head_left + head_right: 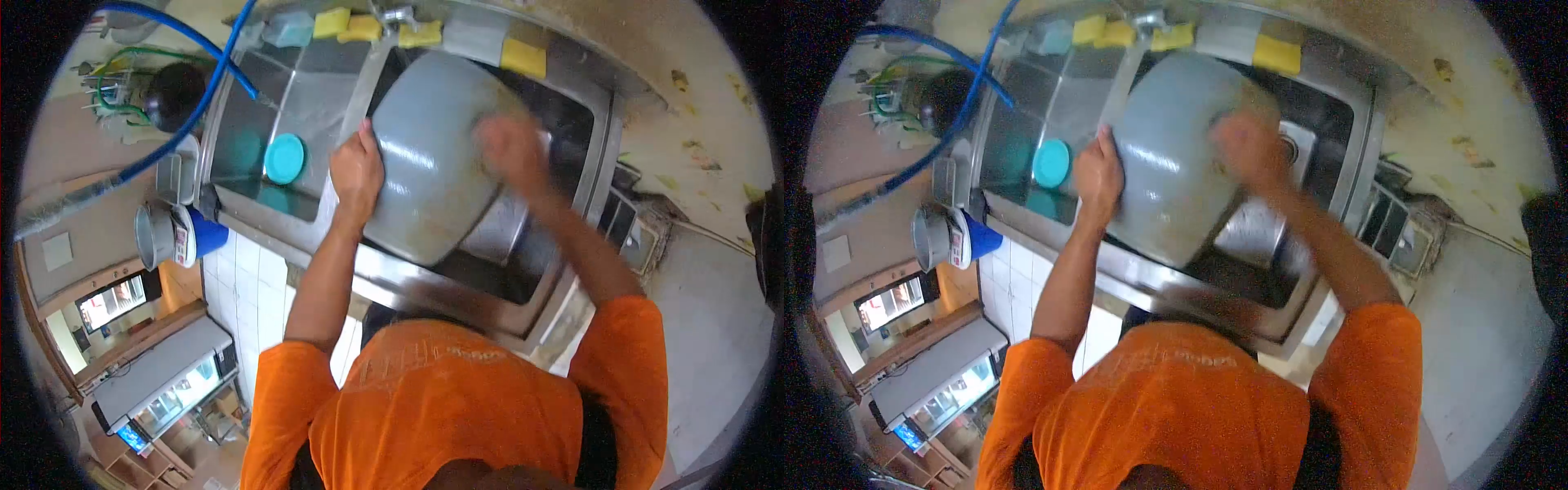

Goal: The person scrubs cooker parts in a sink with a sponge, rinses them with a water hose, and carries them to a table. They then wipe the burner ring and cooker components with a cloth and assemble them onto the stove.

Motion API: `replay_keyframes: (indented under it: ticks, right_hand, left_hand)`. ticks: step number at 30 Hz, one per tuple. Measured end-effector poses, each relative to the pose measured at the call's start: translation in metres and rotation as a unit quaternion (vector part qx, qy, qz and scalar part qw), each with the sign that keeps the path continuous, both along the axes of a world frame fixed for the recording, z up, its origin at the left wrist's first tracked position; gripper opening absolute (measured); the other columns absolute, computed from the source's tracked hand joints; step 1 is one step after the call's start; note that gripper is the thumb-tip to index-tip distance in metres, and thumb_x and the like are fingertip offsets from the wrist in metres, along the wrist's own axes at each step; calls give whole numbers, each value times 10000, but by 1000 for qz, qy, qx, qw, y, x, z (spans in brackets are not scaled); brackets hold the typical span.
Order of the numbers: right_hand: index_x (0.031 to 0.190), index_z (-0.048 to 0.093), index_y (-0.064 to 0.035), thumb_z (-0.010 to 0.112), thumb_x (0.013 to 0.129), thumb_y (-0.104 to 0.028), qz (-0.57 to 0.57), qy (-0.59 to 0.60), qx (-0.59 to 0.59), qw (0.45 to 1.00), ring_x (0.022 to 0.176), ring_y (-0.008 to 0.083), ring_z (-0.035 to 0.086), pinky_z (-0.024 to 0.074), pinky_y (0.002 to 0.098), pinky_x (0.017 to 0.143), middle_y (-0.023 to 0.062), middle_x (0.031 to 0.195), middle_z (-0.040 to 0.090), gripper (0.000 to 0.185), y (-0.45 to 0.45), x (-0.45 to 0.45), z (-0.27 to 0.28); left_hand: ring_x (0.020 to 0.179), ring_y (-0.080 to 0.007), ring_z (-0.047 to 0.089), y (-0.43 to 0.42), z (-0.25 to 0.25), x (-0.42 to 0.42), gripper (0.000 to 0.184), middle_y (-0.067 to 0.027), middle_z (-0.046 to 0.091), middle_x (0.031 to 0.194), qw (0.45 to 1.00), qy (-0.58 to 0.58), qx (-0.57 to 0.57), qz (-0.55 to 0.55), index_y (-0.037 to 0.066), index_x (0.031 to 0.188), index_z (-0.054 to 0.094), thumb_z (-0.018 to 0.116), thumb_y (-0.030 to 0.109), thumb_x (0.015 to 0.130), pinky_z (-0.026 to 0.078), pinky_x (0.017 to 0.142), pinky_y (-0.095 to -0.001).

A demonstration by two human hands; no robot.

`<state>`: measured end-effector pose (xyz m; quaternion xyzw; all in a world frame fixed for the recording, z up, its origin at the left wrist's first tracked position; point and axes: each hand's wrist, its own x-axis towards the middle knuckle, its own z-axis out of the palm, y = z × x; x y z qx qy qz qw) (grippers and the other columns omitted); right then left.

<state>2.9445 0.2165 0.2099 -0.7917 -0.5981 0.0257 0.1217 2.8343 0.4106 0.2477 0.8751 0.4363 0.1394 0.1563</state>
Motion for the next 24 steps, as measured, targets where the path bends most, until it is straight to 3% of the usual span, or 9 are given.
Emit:
replay_keyframes:
  ticks: [4, 8, 9, 11, 14, 15, 18, 22, 24]
  right_hand:
    - [794, 671, -70, 618, 842, -170, -22, 233, 233, 944, 861, 282, 632, 463, 479, 853, 107, 763, 638, 123, 0, 7, -12]
    - [782, 670, -83, 608, 858, -210, 5, 1, -24, 1000, 943, 281, 626, 421, 471, 915, 100, 705, 624, 160, 25, 5, 5]
    - [827, 677, -79, 595, 873, -224, -147, 135, 207, 958, 865, 271, 654, 479, 432, 851, 90, 737, 646, 173, 25, 53, 10]
    - [876, 682, -68, 584, 894, -206, -254, 305, 128, 909, 806, 248, 657, 508, 367, 786, 89, 814, 663, 170, 26, 142, -28]
    - [920, 704, -71, 589, 900, -209, -251, 294, 152, 910, 809, 270, 659, 512, 364, 750, 107, 895, 687, 181, 19, 146, -43]
    - [892, 703, -88, 603, 888, -206, -166, 325, 234, 901, 812, 241, 660, 512, 365, 751, 101, 889, 685, 154, 21, 128, -37]
    - [866, 700, -84, 606, 875, -196, 17, 191, 157, 969, 814, 210, 663, 512, 359, 749, 90, 894, 690, 146, 32, 81, 17]
    - [830, 692, -81, 621, 850, -168, -236, 366, 101, 895, 781, 240, 651, 514, 374, 716, 90, 841, 674, 114, 58, 171, -45]
    - [853, 693, -91, 637, 846, -183, -158, 436, 179, 868, 764, 247, 654, 517, 371, 698, 97, 830, 676, 108, 65, 122, -9]
  left_hand:
    - [725, -478, 606, 11, 7, 9, 603, -292, 626, 761, 1000, -12, -17, 16, -27, 766, 666, 312, 396, 1008, 467, 684, -536]
    - [722, -480, 607, 7, 0, 2, 620, -288, 626, 753, 1000, -16, 7, -6, -27, 755, 658, 304, 413, 1010, 475, 674, -531]
    - [722, -479, 608, 8, -2, -1, 618, -289, 627, 756, 1000, -12, -15, 1, -26, 761, 662, 302, 410, 1010, 474, 676, -532]
    - [764, -498, 590, -1, 5, -8, 626, -315, 609, 796, 997, -27, -68, 2, -52, 793, 653, 317, 434, 1000, 442, 702, -531]
    - [746, -496, 590, 7, -6, -11, 607, -309, 610, 787, 999, -10, -34, 2, -48, 788, 654, 335, 422, 1000, 443, 678, -529]
    - [731, -491, 593, 8, -7, -12, 607, -310, 608, 777, 998, -48, -27, -2, -50, 796, 656, 339, 426, 1000, 444, 664, -526]
    - [650, -463, 606, 11, -2, -11, 607, -285, 613, 704, 998, -45, -31, 13, -29, 713, 653, 332, 395, 1006, 468, 621, -510]
    - [635, -457, 602, 9, -8, -14, 594, -277, 612, 695, 999, -39, -19, 5, -33, 727, 651, 333, 383, 1007, 462, 607, -505]
    - [640, -457, 604, 20, -12, -8, 588, -278, 614, 700, 998, -67, 6, -3, -34, 728, 649, 336, 378, 1007, 461, 609, -509]
